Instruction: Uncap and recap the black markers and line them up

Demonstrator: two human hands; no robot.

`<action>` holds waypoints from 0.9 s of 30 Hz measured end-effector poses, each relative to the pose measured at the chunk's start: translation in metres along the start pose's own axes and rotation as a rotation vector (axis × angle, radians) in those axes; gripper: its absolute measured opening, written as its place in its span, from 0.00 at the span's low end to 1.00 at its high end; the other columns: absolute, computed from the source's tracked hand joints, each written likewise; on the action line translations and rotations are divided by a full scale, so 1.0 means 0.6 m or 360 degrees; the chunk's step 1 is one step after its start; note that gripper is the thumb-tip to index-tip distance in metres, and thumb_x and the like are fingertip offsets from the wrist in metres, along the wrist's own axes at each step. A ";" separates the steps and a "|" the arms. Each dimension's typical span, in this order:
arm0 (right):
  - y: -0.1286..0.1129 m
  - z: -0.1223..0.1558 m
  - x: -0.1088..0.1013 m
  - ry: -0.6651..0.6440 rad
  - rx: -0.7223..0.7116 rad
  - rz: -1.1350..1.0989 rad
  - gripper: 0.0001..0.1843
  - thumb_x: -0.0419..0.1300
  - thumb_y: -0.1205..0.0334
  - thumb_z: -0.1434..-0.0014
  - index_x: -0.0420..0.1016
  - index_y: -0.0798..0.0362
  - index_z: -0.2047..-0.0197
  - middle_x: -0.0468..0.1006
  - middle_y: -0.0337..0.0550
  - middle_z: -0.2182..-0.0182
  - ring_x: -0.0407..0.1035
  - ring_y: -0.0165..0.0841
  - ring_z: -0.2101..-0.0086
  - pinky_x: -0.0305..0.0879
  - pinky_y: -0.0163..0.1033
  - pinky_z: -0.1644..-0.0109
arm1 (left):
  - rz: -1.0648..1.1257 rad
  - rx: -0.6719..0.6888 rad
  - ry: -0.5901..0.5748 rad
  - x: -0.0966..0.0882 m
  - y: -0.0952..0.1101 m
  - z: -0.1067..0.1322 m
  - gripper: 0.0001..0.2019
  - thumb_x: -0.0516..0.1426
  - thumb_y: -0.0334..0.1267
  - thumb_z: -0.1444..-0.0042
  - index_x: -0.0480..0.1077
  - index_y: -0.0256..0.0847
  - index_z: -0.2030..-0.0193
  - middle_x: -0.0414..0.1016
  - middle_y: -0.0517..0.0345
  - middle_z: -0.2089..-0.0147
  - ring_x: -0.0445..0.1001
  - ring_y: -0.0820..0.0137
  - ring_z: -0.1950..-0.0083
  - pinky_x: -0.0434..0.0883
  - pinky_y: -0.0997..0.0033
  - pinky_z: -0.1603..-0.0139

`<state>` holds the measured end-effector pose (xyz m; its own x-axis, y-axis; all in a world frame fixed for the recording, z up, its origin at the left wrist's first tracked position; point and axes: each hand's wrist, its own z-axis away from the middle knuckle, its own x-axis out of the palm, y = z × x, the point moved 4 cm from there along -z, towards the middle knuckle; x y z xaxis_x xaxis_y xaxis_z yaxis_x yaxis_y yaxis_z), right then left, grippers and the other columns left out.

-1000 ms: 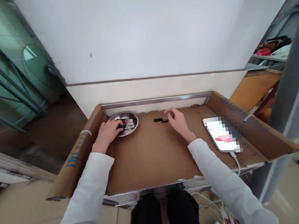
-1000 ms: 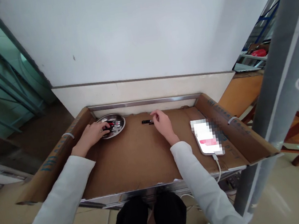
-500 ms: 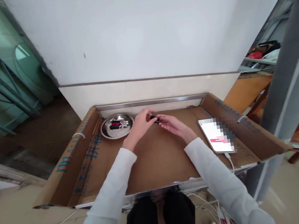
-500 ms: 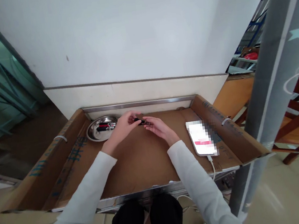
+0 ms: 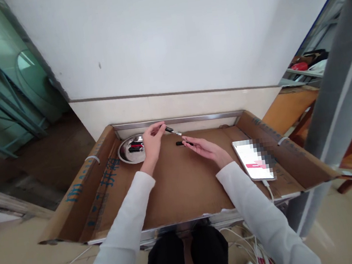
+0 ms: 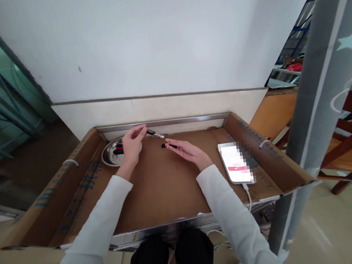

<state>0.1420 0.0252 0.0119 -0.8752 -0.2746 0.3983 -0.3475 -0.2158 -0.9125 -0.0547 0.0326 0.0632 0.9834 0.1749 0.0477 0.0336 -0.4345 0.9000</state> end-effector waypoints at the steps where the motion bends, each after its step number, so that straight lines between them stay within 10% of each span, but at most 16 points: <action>1: -0.002 0.000 -0.005 0.0038 -0.0037 0.0012 0.09 0.62 0.66 0.46 0.77 0.55 0.59 0.77 0.44 0.54 0.72 0.30 0.53 0.70 0.33 0.45 | 0.0029 -0.0033 0.0053 -0.004 -0.010 0.003 0.18 0.59 0.48 0.49 0.73 0.37 0.57 0.76 0.52 0.60 0.74 0.71 0.62 0.71 0.68 0.55; 4: -0.015 0.002 -0.023 0.0221 -0.0235 0.0024 0.10 0.63 0.67 0.48 0.77 0.53 0.60 0.78 0.43 0.57 0.71 0.32 0.53 0.68 0.38 0.42 | 0.0049 -0.0156 -0.0002 -0.001 -0.037 0.021 0.17 0.60 0.48 0.50 0.72 0.36 0.59 0.75 0.52 0.61 0.74 0.71 0.63 0.72 0.67 0.56; 10: -0.036 0.018 -0.036 0.0449 -0.0605 0.0368 0.14 0.66 0.59 0.52 0.78 0.54 0.61 0.80 0.43 0.62 0.73 0.33 0.60 0.66 0.44 0.44 | -0.0357 -0.0066 -0.0940 0.059 -0.061 0.074 0.08 0.59 0.41 0.48 0.72 0.39 0.63 0.75 0.55 0.63 0.73 0.70 0.63 0.71 0.66 0.56; 16: -0.015 0.035 -0.010 0.0234 -0.0668 0.1192 0.11 0.61 0.57 0.48 0.79 0.50 0.62 0.80 0.42 0.63 0.73 0.34 0.62 0.67 0.43 0.52 | -0.0814 0.0414 -0.0955 0.067 -0.063 0.077 0.06 0.55 0.36 0.44 0.68 0.41 0.60 0.68 0.53 0.57 0.68 0.66 0.54 0.67 0.63 0.50; 27: -0.012 0.050 -0.012 0.0101 -0.0921 0.1828 0.13 0.61 0.61 0.46 0.75 0.48 0.56 0.74 0.44 0.58 0.68 0.36 0.56 0.64 0.45 0.49 | -0.1165 0.0604 -0.0896 0.052 -0.039 0.093 0.09 0.50 0.40 0.40 0.68 0.43 0.56 0.65 0.53 0.56 0.65 0.64 0.52 0.62 0.60 0.47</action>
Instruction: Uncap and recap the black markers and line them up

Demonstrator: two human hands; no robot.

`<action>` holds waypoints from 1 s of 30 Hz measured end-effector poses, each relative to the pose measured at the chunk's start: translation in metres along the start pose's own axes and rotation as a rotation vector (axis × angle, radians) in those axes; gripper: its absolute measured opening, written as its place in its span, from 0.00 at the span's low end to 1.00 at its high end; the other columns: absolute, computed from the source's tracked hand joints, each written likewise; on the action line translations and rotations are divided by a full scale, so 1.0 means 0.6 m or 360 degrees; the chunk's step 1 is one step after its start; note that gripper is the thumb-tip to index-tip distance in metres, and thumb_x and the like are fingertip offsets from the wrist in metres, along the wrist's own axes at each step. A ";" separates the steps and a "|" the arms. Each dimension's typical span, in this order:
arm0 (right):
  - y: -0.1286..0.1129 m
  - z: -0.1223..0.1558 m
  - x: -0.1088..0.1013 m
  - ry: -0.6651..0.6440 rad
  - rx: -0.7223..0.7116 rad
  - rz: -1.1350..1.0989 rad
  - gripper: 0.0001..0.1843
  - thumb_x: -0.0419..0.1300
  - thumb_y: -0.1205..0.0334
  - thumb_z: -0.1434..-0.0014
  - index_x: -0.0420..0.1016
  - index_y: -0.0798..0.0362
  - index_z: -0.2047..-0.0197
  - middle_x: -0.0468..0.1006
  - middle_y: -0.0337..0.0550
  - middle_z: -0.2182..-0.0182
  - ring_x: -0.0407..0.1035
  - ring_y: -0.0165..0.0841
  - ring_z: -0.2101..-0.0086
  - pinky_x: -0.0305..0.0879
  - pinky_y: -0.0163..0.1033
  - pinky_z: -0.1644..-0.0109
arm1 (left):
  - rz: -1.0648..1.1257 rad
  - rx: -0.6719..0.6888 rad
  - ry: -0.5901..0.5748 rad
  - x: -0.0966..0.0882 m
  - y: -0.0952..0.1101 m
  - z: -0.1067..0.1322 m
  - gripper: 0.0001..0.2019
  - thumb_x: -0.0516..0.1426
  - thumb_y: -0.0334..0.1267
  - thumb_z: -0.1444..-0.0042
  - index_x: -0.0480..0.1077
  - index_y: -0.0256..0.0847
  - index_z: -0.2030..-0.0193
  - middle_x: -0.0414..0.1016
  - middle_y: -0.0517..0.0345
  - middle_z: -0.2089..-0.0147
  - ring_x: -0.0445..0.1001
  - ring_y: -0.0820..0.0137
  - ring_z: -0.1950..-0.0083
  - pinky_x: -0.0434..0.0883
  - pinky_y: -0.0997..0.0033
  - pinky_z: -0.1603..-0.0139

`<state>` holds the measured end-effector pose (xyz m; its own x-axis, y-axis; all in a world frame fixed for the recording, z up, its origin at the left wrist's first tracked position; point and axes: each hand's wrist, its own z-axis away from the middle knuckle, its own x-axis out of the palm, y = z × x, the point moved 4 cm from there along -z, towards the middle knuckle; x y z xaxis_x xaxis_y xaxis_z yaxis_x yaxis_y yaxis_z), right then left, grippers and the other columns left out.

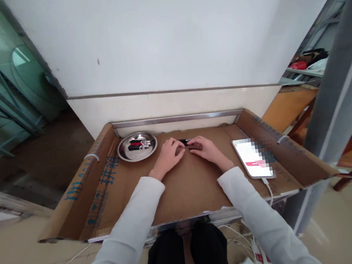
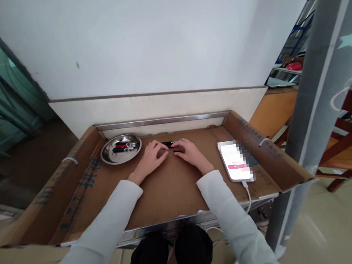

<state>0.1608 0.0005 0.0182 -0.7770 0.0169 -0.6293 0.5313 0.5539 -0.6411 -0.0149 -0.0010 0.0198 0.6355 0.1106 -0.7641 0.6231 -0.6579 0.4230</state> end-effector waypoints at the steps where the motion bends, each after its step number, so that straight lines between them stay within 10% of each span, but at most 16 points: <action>1: 0.001 0.001 -0.006 0.0026 0.0009 0.0089 0.12 0.62 0.61 0.48 0.76 0.49 0.58 0.73 0.45 0.60 0.68 0.36 0.57 0.63 0.45 0.50 | -0.0017 0.0002 -0.0036 0.001 0.002 0.001 0.10 0.52 0.43 0.41 0.68 0.43 0.57 0.65 0.54 0.56 0.65 0.63 0.53 0.62 0.60 0.47; 22: -0.012 -0.014 0.011 0.0038 -0.0010 0.0460 0.02 0.55 0.65 0.43 0.69 0.52 0.65 0.68 0.41 0.70 0.63 0.33 0.68 0.60 0.37 0.61 | -0.0313 -0.0101 0.0033 0.018 -0.014 -0.020 0.05 0.51 0.37 0.41 0.65 0.40 0.62 0.65 0.52 0.59 0.66 0.64 0.58 0.63 0.62 0.53; 30: -0.039 -0.012 0.035 -0.0113 -0.0198 0.0640 0.13 0.50 0.63 0.38 0.74 0.48 0.55 0.70 0.45 0.65 0.65 0.35 0.62 0.58 0.39 0.56 | -0.0377 -0.0405 0.0517 -0.089 -0.014 0.007 0.10 0.46 0.38 0.39 0.65 0.40 0.56 0.68 0.48 0.56 0.67 0.61 0.53 0.63 0.61 0.51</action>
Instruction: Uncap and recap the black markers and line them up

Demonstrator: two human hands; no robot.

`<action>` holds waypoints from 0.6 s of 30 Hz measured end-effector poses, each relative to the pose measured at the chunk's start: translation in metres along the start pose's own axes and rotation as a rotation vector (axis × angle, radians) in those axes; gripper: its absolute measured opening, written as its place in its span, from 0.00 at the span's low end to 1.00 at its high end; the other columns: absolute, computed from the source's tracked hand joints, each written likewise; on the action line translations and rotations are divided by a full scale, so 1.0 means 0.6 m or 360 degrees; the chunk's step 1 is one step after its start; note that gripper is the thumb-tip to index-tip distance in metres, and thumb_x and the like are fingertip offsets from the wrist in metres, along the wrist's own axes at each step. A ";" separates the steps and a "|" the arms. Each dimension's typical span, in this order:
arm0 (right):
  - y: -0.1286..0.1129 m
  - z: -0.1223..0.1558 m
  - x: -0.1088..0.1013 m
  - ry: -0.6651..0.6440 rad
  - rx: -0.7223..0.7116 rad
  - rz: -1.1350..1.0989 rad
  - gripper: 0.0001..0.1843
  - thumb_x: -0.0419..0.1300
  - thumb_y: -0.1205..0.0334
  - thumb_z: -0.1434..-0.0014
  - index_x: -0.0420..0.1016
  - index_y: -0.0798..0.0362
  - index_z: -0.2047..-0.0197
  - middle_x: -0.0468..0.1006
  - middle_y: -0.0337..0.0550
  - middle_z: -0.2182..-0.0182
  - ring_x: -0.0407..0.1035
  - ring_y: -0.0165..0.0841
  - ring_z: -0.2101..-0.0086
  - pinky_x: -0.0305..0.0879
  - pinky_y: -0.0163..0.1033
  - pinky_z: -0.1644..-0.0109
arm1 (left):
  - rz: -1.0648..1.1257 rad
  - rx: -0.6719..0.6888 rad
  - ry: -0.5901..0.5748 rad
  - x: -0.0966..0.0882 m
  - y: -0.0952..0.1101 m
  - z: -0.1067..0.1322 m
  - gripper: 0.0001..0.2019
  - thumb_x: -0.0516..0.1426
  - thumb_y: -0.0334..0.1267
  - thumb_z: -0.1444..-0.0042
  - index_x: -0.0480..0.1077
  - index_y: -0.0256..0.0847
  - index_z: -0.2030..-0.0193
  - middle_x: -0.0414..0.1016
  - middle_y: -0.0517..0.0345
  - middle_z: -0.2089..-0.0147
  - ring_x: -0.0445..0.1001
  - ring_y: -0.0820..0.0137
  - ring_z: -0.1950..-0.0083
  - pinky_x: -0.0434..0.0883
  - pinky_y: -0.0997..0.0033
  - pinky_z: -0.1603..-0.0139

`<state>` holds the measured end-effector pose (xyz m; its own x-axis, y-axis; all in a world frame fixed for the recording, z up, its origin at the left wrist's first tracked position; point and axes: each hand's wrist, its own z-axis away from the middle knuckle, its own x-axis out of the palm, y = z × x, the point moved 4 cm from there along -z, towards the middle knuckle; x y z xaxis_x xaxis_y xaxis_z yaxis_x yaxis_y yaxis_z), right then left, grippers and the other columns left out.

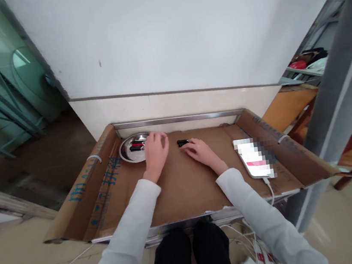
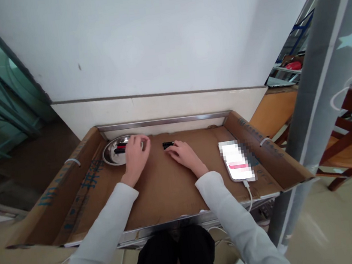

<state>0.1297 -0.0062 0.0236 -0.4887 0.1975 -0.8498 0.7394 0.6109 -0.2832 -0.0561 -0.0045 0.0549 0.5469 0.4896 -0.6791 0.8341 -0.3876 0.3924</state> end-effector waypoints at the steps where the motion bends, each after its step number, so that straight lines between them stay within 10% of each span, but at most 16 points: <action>1: -0.003 -0.001 0.001 -0.0014 -0.0006 0.0037 0.13 0.50 0.63 0.38 0.75 0.49 0.55 0.71 0.46 0.64 0.65 0.36 0.61 0.58 0.40 0.56 | -0.0099 -0.0097 0.0051 -0.017 -0.016 0.000 0.11 0.46 0.37 0.40 0.65 0.39 0.56 0.67 0.46 0.55 0.67 0.59 0.53 0.63 0.60 0.51; 4: -0.005 -0.002 0.003 -0.0025 0.0022 0.0092 0.14 0.49 0.66 0.38 0.75 0.50 0.56 0.72 0.47 0.63 0.66 0.36 0.60 0.57 0.40 0.57 | -0.0424 -0.0349 0.0040 -0.058 -0.074 0.001 0.14 0.45 0.33 0.42 0.65 0.36 0.53 0.67 0.41 0.52 0.66 0.53 0.51 0.64 0.56 0.53; 9: 0.002 -0.002 0.002 0.0093 0.0082 -0.0002 0.15 0.47 0.69 0.39 0.73 0.51 0.56 0.72 0.44 0.65 0.66 0.34 0.63 0.57 0.39 0.57 | -0.0617 -0.0313 -0.0540 -0.060 -0.143 -0.008 0.13 0.49 0.34 0.45 0.67 0.38 0.53 0.70 0.44 0.51 0.68 0.52 0.51 0.65 0.56 0.54; 18: 0.006 -0.001 -0.008 0.0261 0.0182 -0.0134 0.14 0.47 0.68 0.41 0.73 0.52 0.60 0.72 0.43 0.68 0.65 0.33 0.68 0.58 0.39 0.59 | -0.0651 -0.0180 -0.0795 -0.055 -0.171 -0.013 0.11 0.55 0.43 0.45 0.68 0.42 0.58 0.73 0.51 0.54 0.70 0.59 0.52 0.64 0.64 0.55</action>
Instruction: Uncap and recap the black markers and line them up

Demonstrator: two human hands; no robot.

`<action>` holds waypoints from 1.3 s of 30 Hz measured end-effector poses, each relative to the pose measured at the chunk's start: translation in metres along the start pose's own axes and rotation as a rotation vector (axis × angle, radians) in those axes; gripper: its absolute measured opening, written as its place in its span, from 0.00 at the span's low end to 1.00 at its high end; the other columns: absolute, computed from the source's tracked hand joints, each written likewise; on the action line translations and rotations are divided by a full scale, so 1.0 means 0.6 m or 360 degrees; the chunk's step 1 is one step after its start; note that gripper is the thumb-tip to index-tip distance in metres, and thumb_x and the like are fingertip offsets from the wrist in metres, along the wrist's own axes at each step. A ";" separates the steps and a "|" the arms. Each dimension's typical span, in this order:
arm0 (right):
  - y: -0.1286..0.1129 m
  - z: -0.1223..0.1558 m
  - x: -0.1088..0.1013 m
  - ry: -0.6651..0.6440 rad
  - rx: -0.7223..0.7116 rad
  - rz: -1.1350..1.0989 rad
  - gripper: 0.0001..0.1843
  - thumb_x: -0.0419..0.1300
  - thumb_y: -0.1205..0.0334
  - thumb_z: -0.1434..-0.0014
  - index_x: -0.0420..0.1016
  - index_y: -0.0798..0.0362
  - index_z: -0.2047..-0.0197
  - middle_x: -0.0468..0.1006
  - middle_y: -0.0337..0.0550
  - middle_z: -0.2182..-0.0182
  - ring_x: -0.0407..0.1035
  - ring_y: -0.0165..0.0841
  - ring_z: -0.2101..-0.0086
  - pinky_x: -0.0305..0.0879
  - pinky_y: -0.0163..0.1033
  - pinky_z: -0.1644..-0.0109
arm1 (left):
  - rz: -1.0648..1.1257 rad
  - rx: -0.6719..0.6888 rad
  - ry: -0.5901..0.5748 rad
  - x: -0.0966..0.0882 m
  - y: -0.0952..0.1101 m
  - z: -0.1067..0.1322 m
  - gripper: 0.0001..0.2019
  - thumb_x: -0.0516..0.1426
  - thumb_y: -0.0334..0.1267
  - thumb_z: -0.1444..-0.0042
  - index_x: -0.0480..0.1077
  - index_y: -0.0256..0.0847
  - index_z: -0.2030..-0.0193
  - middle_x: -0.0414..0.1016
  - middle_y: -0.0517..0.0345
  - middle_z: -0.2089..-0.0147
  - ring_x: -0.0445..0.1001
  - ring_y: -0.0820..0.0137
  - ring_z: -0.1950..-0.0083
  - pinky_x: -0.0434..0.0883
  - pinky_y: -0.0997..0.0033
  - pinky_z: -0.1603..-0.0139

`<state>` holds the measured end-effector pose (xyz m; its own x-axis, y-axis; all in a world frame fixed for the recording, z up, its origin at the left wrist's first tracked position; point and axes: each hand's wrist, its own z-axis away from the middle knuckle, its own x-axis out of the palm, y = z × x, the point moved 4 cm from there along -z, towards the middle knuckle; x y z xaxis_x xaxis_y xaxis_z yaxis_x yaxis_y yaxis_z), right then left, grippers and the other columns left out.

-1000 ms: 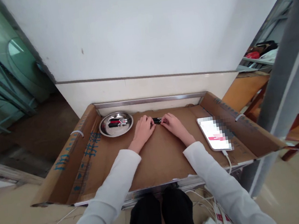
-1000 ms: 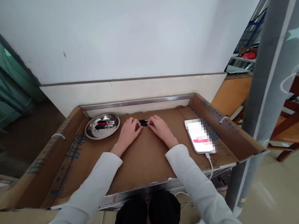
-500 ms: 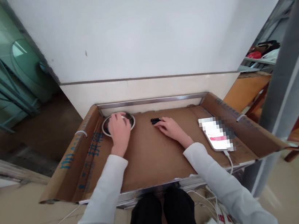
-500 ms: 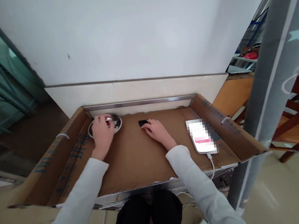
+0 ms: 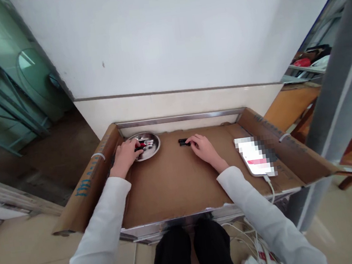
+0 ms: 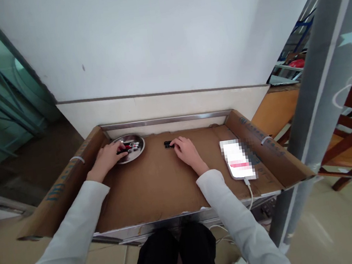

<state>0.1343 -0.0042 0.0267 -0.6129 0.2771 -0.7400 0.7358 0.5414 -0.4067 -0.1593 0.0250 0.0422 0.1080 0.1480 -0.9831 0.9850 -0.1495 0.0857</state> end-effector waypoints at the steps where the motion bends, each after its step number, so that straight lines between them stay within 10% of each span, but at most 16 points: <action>1: 0.000 0.000 -0.001 0.0007 0.0024 -0.0071 0.14 0.47 0.68 0.41 0.73 0.52 0.61 0.72 0.43 0.68 0.64 0.32 0.68 0.59 0.38 0.59 | 0.0023 0.0016 -0.0043 0.001 -0.003 -0.002 0.10 0.55 0.43 0.45 0.68 0.43 0.59 0.74 0.53 0.55 0.70 0.59 0.53 0.64 0.64 0.55; 11: 0.015 -0.004 0.004 0.0105 0.0504 -0.0940 0.11 0.51 0.60 0.42 0.74 0.51 0.62 0.73 0.39 0.71 0.64 0.28 0.71 0.61 0.34 0.65 | 0.0467 -0.0063 0.0014 -0.008 0.005 -0.013 0.15 0.46 0.44 0.40 0.68 0.40 0.59 0.76 0.50 0.61 0.73 0.64 0.60 0.66 0.68 0.60; 18: 0.014 -0.008 0.024 -0.0179 0.0992 -0.2168 0.22 0.46 0.46 0.38 0.70 0.52 0.54 0.76 0.45 0.64 0.70 0.30 0.69 0.68 0.36 0.65 | 0.1093 0.0506 0.0099 -0.037 0.170 0.012 0.15 0.45 0.46 0.38 0.68 0.41 0.60 0.73 0.58 0.67 0.71 0.70 0.68 0.67 0.70 0.61; 25: 0.026 -0.001 0.025 -0.0318 0.1292 -0.2571 0.06 0.54 0.67 0.41 0.73 0.57 0.65 0.76 0.41 0.72 0.69 0.23 0.74 0.68 0.28 0.68 | 0.1380 0.0649 0.0377 -0.049 0.274 -0.002 0.10 0.55 0.40 0.44 0.69 0.40 0.56 0.73 0.55 0.58 0.71 0.70 0.60 0.68 0.69 0.56; 39: 0.037 0.003 0.014 -0.0206 0.1377 -0.2494 0.11 0.57 0.72 0.44 0.75 0.58 0.58 0.77 0.45 0.58 0.72 0.26 0.58 0.72 0.26 0.52 | 0.1969 0.0063 0.0699 -0.017 0.183 -0.016 0.16 0.57 0.49 0.47 0.73 0.37 0.62 0.76 0.54 0.64 0.72 0.71 0.66 0.70 0.72 0.65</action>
<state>0.1458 0.0089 0.0104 -0.8235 -0.1146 0.5556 -0.4969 -0.3268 -0.8039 -0.0509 0.0167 0.0632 0.9728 0.1962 -0.1234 0.2001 -0.4422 0.8743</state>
